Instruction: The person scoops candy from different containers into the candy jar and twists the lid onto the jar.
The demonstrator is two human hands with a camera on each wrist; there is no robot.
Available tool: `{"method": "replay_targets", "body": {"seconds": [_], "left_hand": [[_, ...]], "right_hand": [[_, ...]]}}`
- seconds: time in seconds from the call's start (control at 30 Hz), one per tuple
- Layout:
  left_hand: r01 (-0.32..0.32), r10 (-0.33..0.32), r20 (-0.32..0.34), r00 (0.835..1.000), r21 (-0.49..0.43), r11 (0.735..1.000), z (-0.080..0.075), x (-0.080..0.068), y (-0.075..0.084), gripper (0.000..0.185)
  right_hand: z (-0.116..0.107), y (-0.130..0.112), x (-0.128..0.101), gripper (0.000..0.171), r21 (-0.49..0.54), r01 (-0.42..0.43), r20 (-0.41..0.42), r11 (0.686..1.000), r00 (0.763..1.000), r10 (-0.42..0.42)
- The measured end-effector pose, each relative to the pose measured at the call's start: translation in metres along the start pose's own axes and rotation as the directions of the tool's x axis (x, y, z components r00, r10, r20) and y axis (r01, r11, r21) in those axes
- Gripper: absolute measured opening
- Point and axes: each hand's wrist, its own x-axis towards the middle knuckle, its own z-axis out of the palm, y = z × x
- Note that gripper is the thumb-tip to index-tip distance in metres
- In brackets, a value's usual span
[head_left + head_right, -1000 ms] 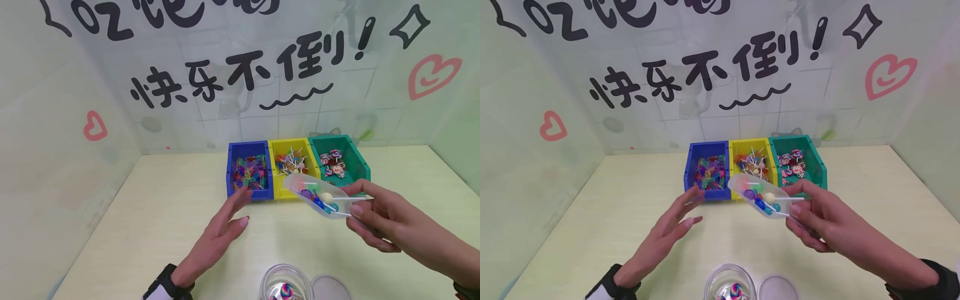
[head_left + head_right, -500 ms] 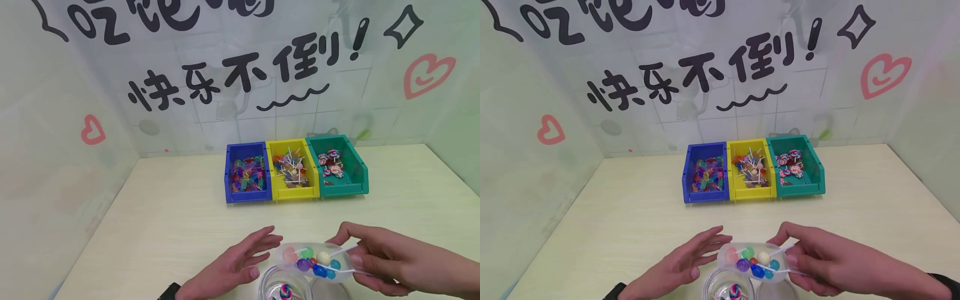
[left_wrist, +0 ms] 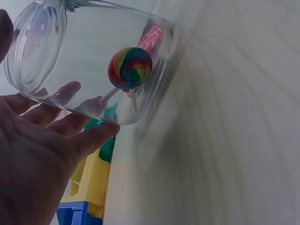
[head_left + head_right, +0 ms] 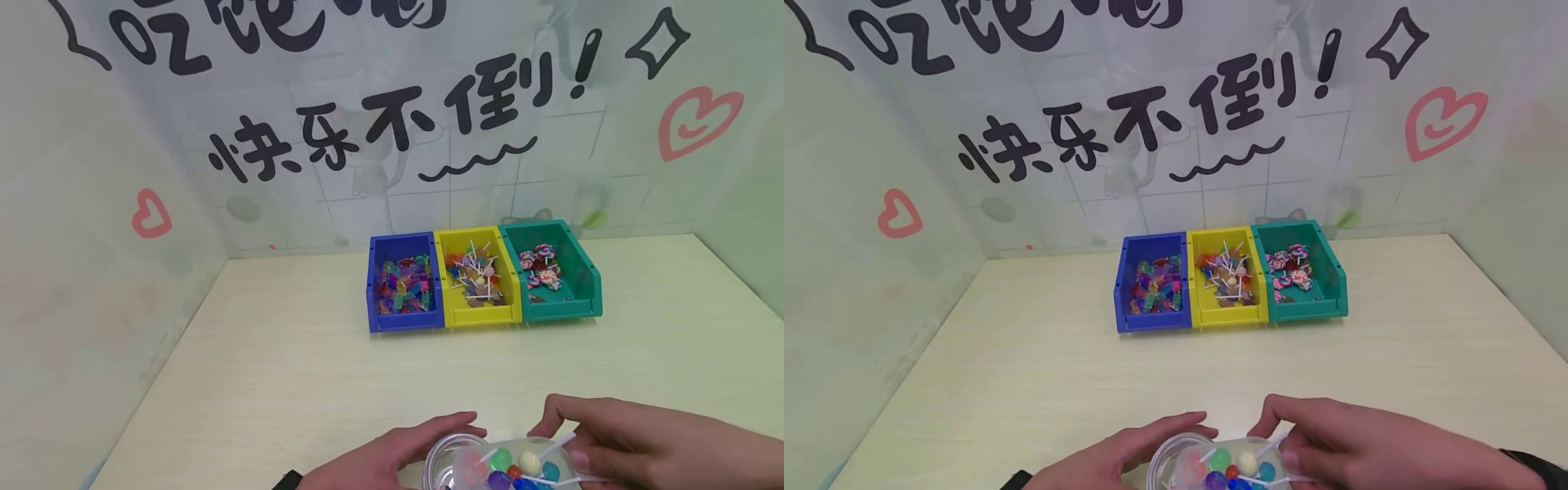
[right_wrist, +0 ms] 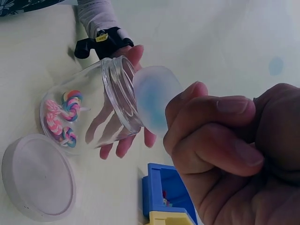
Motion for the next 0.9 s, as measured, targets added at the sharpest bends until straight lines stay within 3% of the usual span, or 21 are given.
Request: {"method": "replay_targets", "body": {"seconds": [0.23,0.6,0.9], "left_hand": [[-0.02,0.021,-0.009,1.0,0.122,0.992,0.001,-0.001,0.001,0.067],[-0.01,0.013,-0.023,1.0,0.129,0.992,0.004,-0.002,0.001,0.064],[-0.012,0.017,-0.029,0.999,0.162,0.987,0.003,-0.002,-0.002,0.065]], "right_hand": [[0.003,-0.004,0.003,0.023,-0.043,0.02,0.012,0.999,1.0,-0.019],[0.002,-0.014,0.004,0.021,-0.264,0.036,-0.013,0.964,0.999,-0.04],[0.003,-0.015,0.003,0.02,-0.351,0.005,-0.058,0.936,0.998,-0.028]]}}
